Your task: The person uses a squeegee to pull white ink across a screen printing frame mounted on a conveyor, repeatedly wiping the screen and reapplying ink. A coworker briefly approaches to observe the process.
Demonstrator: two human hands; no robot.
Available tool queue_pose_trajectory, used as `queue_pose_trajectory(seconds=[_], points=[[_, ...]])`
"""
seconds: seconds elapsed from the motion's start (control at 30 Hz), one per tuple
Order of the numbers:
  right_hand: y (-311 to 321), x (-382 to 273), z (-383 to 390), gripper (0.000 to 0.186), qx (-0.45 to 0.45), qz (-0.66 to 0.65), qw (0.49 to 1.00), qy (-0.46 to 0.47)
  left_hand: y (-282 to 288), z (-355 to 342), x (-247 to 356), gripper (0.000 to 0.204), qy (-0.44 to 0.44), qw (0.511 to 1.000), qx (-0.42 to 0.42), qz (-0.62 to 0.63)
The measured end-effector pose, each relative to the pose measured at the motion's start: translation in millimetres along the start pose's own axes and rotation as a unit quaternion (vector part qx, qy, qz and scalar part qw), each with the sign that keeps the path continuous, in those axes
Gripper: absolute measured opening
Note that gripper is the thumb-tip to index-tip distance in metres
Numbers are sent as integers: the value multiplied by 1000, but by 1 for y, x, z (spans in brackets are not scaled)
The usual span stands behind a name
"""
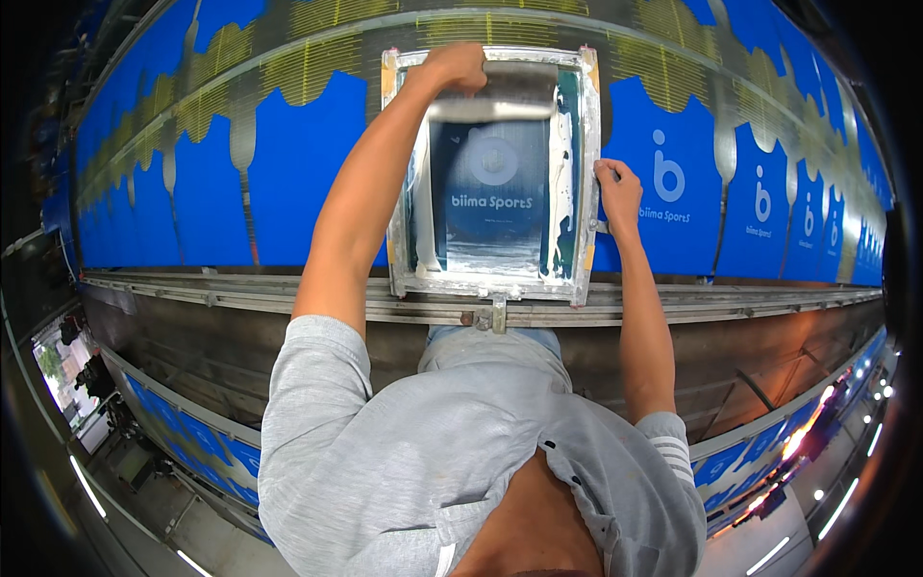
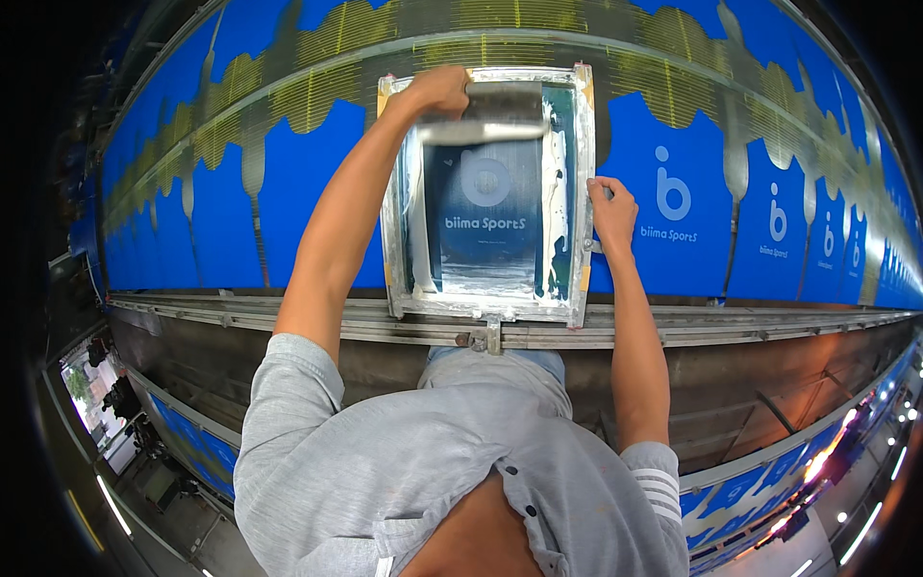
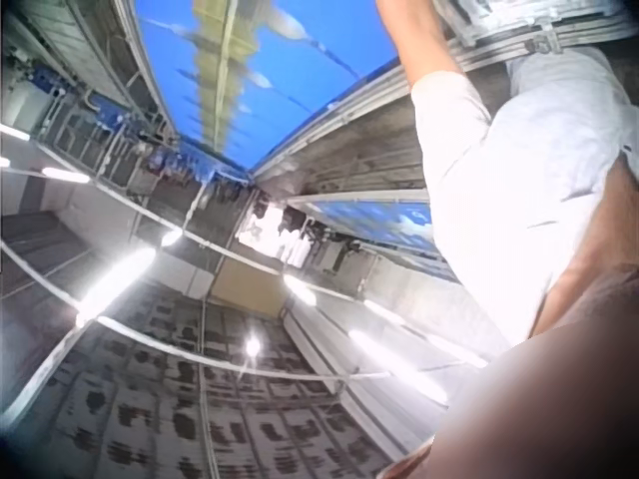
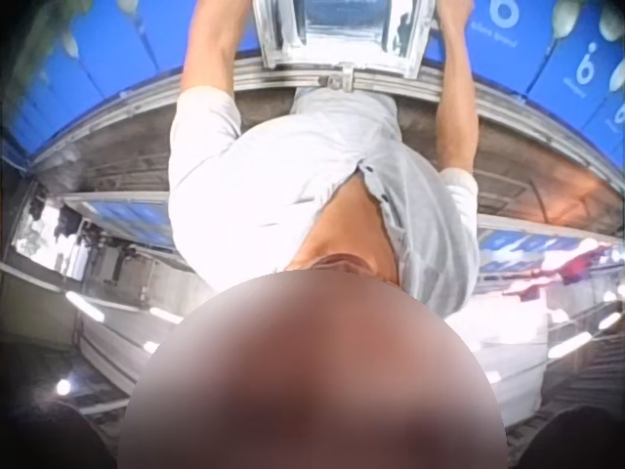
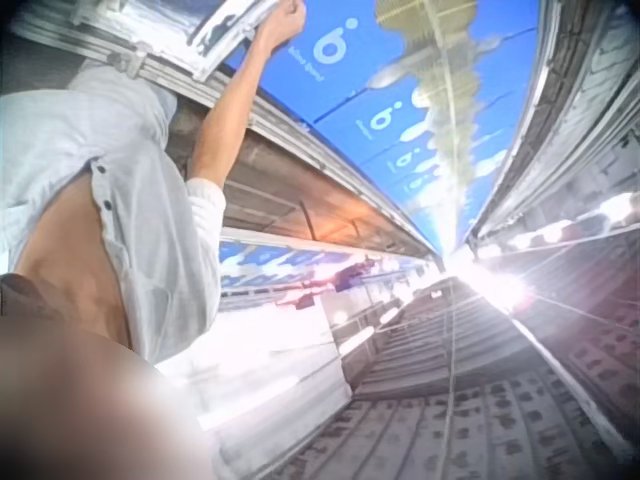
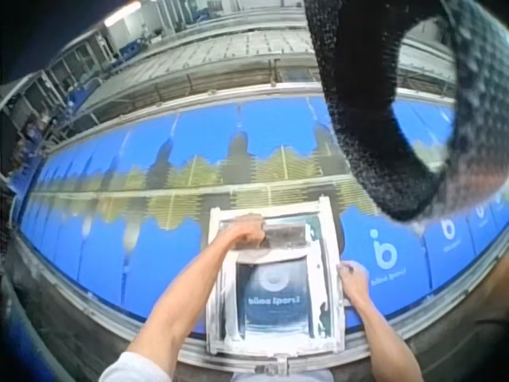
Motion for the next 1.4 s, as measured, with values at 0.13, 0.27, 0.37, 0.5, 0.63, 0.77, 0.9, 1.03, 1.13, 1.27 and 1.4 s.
queue_pose_trajectory(seconds=[0.13,0.27,0.37,0.5,0.63,0.77,0.9,1.03,1.13,1.27,1.4], points=[[3,-7,2,34,-9,2,1000,0,-31,14,6,34,-31,975,217,-29],[5,0,-6,37,7,32,999,32,-148,88,37,32,-61,951,302,-3],[3,-1,-11,38,28,52,997,46,-243,158,67,45,-94,917,384,46],[3,-20,-3,35,72,75,991,79,-303,218,81,51,-86,914,393,52],[-18,-54,21,33,91,73,992,47,-282,238,49,41,-113,917,374,81],[-136,-65,16,25,108,28,981,156,-278,261,-65,40,-79,943,315,77],[-265,-129,47,23,86,-52,976,193,-269,319,-174,44,-80,942,322,58],[-314,-164,65,21,105,-43,983,142,-267,338,-231,41,-58,954,292,28],[-337,-166,61,22,115,-21,985,124,-268,342,-257,37,-61,961,269,29],[-338,-153,51,23,109,22,987,119,-267,335,-253,33,-61,969,238,30],[-342,-137,31,24,125,98,981,114,-288,324,-258,33,-77,947,311,23]])
Point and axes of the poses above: each hand's wrist, its own z-axis away from the middle knuckle, its own y-axis out of the back of the hand, x = y × z, the point moved 4 cm from there along -z, towards the middle knuckle, and after that the axes turned 15 degrees about -x, right-handed, at the moved point
